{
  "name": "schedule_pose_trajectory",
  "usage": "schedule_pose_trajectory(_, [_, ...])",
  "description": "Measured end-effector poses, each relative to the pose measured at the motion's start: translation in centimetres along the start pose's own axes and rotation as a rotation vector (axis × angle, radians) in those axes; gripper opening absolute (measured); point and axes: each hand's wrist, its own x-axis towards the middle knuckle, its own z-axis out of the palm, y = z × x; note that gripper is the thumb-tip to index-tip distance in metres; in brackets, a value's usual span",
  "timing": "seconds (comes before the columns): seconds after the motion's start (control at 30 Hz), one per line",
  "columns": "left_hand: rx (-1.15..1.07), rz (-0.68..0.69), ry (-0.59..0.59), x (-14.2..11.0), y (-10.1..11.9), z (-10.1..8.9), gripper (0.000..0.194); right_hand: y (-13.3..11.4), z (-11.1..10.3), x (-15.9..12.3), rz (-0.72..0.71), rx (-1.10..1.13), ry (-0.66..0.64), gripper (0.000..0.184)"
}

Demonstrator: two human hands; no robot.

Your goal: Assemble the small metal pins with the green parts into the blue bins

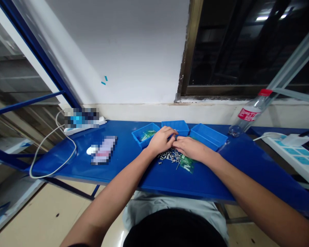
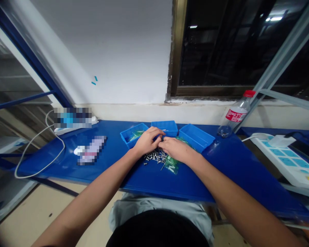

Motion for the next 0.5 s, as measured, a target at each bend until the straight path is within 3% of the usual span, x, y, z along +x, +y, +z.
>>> schedule_pose_trajectory(0.27, [-0.006, -0.001, 0.002, 0.11, -0.04, -0.23, 0.026, -0.19, -0.04, 0.30, -0.037, 0.007, 0.022, 0.019])
schedule_pose_trajectory(0.5, [-0.033, -0.037, 0.022, 0.25, 0.08, -0.65, 0.025, -0.28, 0.68, 0.21, -0.085, 0.081, 0.157, 0.014])
